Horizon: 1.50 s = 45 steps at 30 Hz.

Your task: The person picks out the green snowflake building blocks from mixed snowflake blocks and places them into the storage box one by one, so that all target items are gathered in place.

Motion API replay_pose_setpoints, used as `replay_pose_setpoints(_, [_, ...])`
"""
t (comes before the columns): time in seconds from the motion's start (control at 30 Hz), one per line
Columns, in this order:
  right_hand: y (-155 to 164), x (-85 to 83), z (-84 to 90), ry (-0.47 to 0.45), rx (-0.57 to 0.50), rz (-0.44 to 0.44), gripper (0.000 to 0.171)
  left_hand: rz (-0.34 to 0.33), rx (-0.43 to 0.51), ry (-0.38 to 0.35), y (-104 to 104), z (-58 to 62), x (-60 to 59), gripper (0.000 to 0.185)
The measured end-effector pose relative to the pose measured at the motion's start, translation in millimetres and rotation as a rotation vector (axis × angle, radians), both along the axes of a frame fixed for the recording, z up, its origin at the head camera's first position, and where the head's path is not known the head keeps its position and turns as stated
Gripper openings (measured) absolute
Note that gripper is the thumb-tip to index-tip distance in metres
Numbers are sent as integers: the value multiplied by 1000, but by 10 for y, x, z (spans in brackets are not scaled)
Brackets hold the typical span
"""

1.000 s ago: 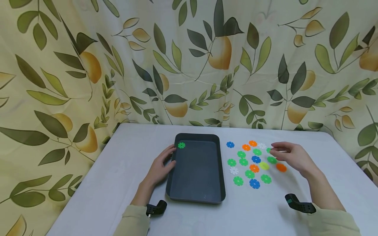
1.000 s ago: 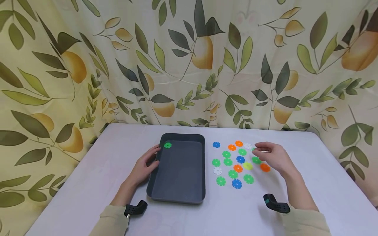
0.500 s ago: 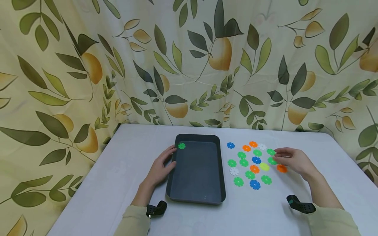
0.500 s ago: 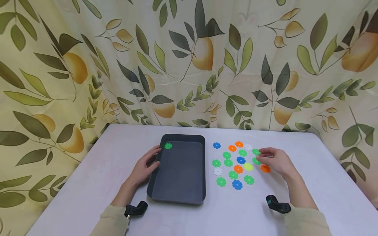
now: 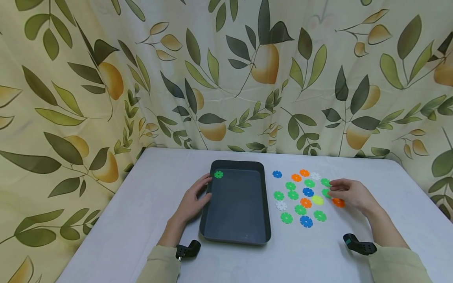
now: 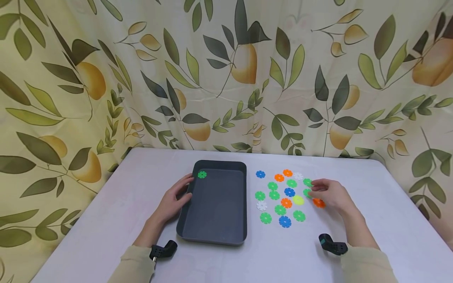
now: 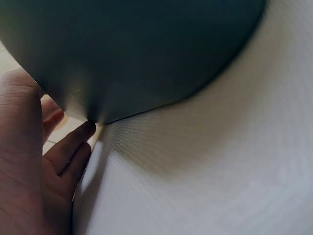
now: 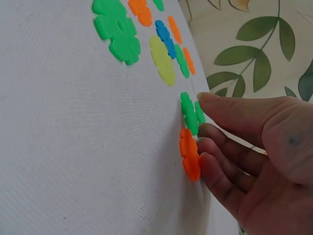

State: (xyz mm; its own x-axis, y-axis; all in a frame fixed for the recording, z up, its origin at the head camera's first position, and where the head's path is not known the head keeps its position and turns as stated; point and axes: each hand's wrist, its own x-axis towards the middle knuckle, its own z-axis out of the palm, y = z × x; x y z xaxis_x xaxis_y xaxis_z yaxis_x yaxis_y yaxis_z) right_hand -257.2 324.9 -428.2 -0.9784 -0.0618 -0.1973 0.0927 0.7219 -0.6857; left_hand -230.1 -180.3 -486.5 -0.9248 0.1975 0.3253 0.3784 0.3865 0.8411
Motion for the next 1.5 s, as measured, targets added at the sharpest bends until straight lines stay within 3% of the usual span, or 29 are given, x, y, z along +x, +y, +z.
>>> replay_pose_setpoints(0.33, [-50,-41,-6,18,95,0,57,24,20,-11,77,104,50,47])
replay_pose_setpoints(0.63, [-74,-35,-30,28,117,-5,51,6,-6,-12,10,21,-2,49])
replay_pose_setpoints(0.9, [-91,-45,-47,34,116,2,47,0,-13,-10,0,18,5,50])
replay_pose_setpoints(1.5, [-81,-83,-17,9,129,123,38,-3,-22,11,-2,13,0,50])
